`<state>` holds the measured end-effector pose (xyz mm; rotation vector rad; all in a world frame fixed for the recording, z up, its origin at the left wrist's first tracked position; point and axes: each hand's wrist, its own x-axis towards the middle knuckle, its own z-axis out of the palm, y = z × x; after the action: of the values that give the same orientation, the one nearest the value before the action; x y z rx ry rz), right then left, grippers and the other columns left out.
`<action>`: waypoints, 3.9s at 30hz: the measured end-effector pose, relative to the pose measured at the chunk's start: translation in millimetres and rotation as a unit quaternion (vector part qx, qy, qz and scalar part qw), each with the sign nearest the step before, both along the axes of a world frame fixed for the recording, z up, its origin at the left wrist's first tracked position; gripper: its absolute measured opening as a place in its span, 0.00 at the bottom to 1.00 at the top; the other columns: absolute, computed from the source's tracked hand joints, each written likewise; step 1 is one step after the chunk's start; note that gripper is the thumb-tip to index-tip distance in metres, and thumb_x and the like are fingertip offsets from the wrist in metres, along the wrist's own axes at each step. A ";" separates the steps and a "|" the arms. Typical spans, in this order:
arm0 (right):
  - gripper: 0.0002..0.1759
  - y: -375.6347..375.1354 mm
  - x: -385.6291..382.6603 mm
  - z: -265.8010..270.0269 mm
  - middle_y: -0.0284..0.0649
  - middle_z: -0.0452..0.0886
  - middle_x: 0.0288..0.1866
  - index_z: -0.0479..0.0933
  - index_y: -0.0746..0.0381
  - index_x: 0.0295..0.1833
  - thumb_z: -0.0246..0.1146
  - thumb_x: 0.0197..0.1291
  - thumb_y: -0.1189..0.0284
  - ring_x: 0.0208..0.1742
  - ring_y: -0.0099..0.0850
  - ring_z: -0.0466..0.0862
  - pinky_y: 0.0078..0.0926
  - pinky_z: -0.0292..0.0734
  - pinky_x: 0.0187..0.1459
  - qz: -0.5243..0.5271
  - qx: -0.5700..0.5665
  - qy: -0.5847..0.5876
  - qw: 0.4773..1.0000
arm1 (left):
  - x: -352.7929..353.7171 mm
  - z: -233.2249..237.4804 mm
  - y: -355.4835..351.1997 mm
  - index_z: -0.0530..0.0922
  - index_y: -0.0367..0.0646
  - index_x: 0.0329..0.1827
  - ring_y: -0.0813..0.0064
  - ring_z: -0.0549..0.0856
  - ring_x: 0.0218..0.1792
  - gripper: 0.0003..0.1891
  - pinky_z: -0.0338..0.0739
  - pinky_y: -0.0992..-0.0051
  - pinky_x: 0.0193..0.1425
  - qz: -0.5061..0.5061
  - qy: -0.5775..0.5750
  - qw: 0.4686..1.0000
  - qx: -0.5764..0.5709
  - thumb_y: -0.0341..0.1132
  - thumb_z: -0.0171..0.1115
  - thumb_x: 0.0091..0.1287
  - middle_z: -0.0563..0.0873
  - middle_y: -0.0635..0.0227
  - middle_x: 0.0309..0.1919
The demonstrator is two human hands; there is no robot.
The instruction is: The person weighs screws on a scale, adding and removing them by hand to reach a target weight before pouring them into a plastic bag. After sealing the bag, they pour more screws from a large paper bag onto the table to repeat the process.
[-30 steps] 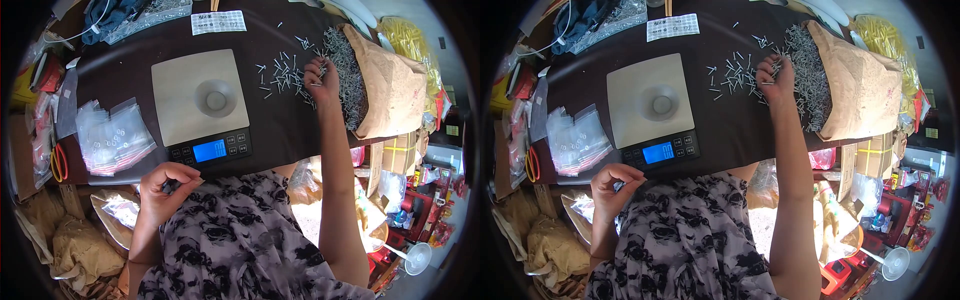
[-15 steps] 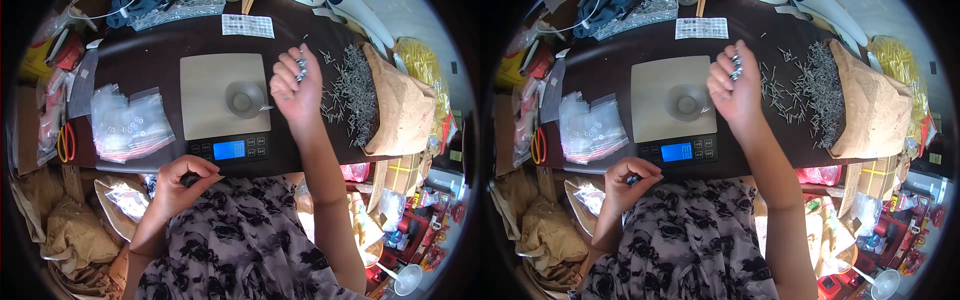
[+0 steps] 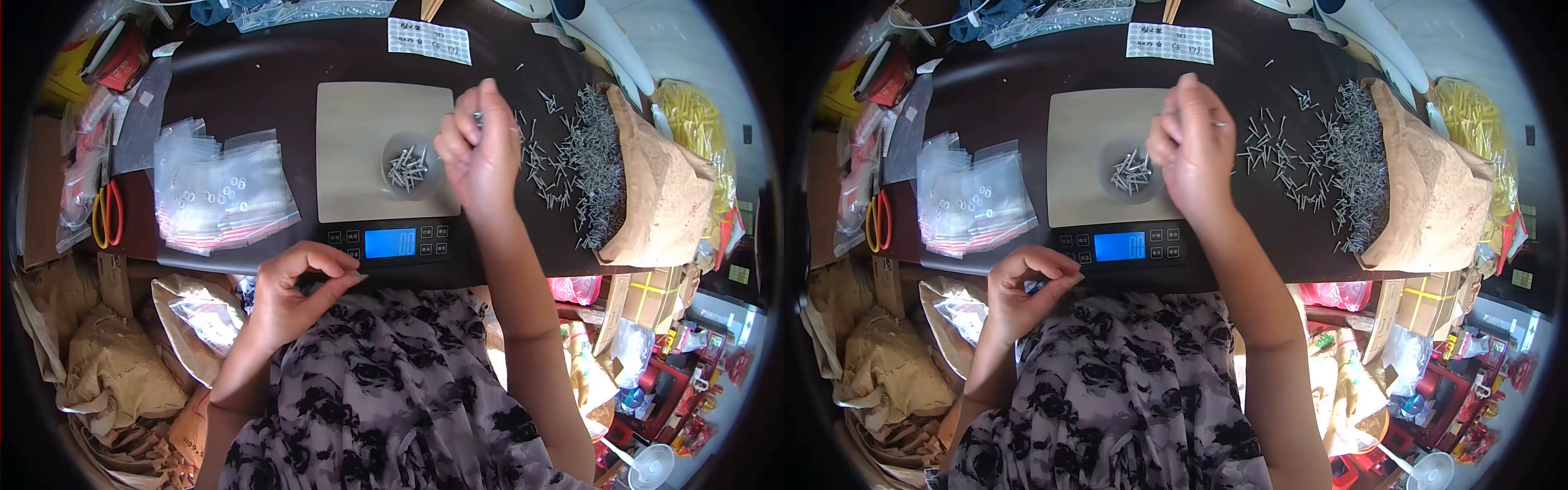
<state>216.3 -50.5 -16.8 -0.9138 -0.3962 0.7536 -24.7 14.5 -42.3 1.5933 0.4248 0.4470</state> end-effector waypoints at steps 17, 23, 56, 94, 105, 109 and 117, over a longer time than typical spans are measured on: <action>0.17 -88.0 84.0 -37.9 0.30 0.60 0.20 0.66 0.59 0.29 0.51 0.72 0.62 0.15 0.18 0.56 0.15 0.48 0.15 0.102 0.042 0.159 0.981 | -17.9 -4.8 46.5 0.83 0.37 0.40 0.61 0.81 0.51 0.10 0.73 0.66 0.57 0.137 0.131 0.893 0.408 0.22 0.68 0.54 0.86 0.61 0.45; 0.18 -79.2 63.9 -27.1 0.27 0.64 0.19 0.72 0.61 0.30 0.51 0.72 0.63 0.13 0.16 0.57 0.14 0.49 0.15 0.092 -0.045 0.107 0.989 | -11.1 -23.0 48.6 0.84 0.38 0.40 0.63 0.81 0.51 0.08 0.70 0.66 0.58 0.125 0.151 0.860 0.472 0.22 0.64 0.57 0.86 0.64 0.46; 0.27 -36.4 10.2 5.3 0.24 0.61 0.18 0.80 0.65 0.53 0.47 0.74 0.53 0.17 0.12 0.56 0.13 0.48 0.19 0.155 -0.184 -0.076 0.968 | -7.1 -31.0 43.5 0.77 0.33 0.42 0.57 0.81 0.36 0.06 0.76 0.66 0.43 0.186 0.118 0.893 0.393 0.19 0.59 0.63 0.84 0.56 0.37; 0.16 -55.1 36.3 3.4 0.28 0.63 0.18 0.73 0.69 0.54 0.48 0.68 0.72 0.15 0.15 0.59 0.14 0.50 0.14 0.172 0.189 0.248 0.935 | -20.6 0.2 43.6 0.78 0.35 0.39 0.79 0.79 0.32 0.02 0.74 0.81 0.40 0.227 0.066 0.939 0.250 0.24 0.62 0.66 0.82 0.67 0.31; 0.14 -86.3 62.0 -35.6 0.30 0.63 0.21 0.71 0.60 0.31 0.53 0.70 0.66 0.15 0.18 0.58 0.17 0.47 0.14 0.090 0.117 0.288 0.946 | -1.2 24.1 20.0 0.82 0.35 0.32 0.80 0.77 0.23 0.10 0.69 0.81 0.29 0.127 -0.039 0.972 0.196 0.34 0.72 0.57 0.83 0.68 0.25; 0.13 -91.2 78.9 -35.5 0.33 0.72 0.27 0.76 0.62 0.33 0.55 0.69 0.66 0.22 0.21 0.68 0.18 0.63 0.24 -0.206 -0.196 -0.265 0.921 | -1.3 26.6 16.9 0.84 0.34 0.42 0.78 0.78 0.24 0.14 0.72 0.79 0.31 0.073 -0.022 0.978 0.196 0.36 0.70 0.58 0.84 0.66 0.28; 0.11 -83.0 -1.0 7.9 0.39 0.81 0.38 0.80 0.62 0.38 0.55 0.66 0.69 0.40 0.32 0.80 0.29 0.73 0.44 0.079 -0.186 -0.408 0.890 | 18.0 35.3 -7.7 0.82 0.38 0.49 0.77 0.79 0.23 0.19 0.72 0.76 0.27 -0.106 -0.043 0.984 0.139 0.32 0.73 0.55 0.84 0.66 0.26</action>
<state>215.3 -133.5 -8.9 -1.5718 -1.1044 0.5651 -6.7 6.8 -7.0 1.8585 0.1265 0.4239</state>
